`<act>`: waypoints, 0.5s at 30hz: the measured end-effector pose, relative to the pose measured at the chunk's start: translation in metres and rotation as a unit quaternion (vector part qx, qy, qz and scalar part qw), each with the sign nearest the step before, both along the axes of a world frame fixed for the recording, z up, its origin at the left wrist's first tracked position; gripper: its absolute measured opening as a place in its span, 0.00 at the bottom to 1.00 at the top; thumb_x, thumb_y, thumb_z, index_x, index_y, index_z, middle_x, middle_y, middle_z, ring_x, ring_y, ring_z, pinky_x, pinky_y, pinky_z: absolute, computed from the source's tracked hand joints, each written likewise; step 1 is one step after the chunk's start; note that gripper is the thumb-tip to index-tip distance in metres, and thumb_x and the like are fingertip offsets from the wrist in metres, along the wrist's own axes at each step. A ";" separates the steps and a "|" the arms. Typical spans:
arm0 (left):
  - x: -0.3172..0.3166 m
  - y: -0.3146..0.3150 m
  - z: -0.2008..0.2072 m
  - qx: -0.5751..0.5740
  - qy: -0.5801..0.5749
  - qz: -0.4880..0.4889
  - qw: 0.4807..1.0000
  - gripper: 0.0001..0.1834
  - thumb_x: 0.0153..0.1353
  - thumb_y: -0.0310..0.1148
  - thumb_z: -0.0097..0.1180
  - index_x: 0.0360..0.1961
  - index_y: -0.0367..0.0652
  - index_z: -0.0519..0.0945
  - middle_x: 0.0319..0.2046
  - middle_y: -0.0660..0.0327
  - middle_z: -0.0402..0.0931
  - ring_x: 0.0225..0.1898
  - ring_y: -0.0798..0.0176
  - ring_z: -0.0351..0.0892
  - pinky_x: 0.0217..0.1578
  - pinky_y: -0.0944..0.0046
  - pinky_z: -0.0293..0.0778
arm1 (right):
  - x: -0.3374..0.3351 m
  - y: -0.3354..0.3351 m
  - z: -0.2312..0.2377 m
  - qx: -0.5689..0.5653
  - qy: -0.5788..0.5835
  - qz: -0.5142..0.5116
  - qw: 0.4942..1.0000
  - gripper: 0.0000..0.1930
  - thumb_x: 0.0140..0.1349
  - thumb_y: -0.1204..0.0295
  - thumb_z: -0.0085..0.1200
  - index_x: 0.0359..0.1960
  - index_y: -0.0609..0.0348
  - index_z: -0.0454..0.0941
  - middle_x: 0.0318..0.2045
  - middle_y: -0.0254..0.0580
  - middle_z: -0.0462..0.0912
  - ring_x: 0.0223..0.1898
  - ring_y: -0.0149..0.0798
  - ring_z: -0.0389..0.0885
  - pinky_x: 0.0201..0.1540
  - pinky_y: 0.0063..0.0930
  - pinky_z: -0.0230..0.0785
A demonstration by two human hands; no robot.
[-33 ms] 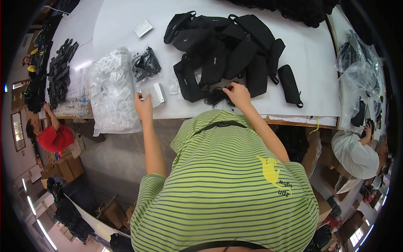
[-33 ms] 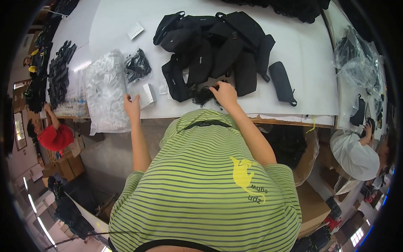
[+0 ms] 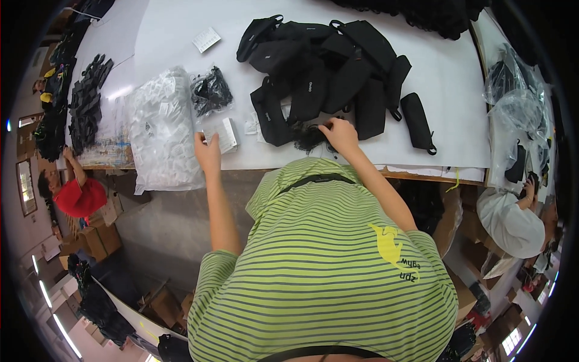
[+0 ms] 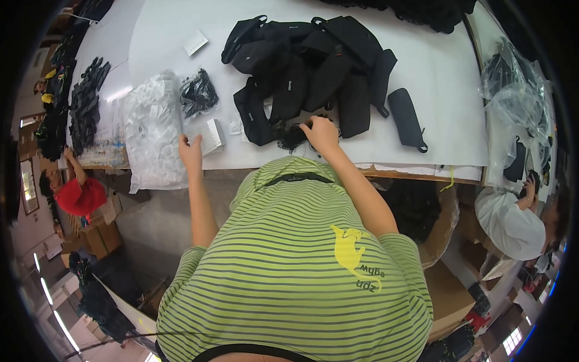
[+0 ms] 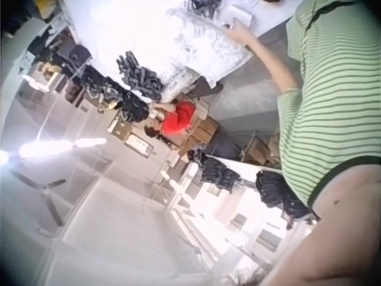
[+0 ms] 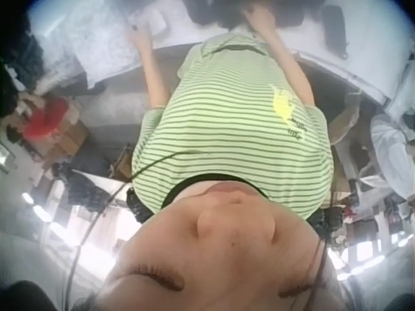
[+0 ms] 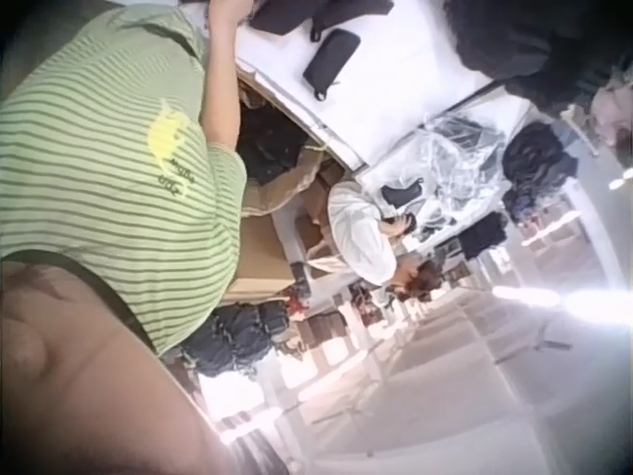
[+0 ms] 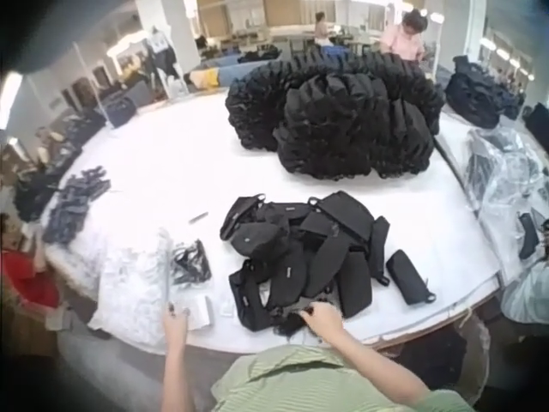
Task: The recorder is assembling small black fabric pouches by attaching plastic clips and inserting components.
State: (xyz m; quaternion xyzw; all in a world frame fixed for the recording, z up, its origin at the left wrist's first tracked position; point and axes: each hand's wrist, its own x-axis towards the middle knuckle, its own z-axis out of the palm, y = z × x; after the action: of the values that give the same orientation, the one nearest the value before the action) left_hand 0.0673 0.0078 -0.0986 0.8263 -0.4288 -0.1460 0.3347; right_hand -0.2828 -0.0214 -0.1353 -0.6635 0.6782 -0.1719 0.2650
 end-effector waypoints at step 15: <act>-0.047 0.011 0.022 -0.075 0.275 -0.065 0.956 0.12 0.54 0.28 0.62 0.35 0.34 0.73 0.32 0.59 0.76 0.34 0.69 0.73 0.38 0.69 0.68 | 0.045 -0.022 -0.018 0.053 0.041 -0.037 0.997 0.15 0.46 0.62 0.62 0.24 0.65 0.80 0.26 0.57 0.81 0.31 0.56 0.81 0.37 0.43 0.74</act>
State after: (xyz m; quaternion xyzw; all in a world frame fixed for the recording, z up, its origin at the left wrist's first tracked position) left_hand 0.0205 0.0190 -0.0763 0.6975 -0.3826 -0.3563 0.4901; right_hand -0.2377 -0.0432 -0.1531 -0.6298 0.7206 -0.1179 0.2650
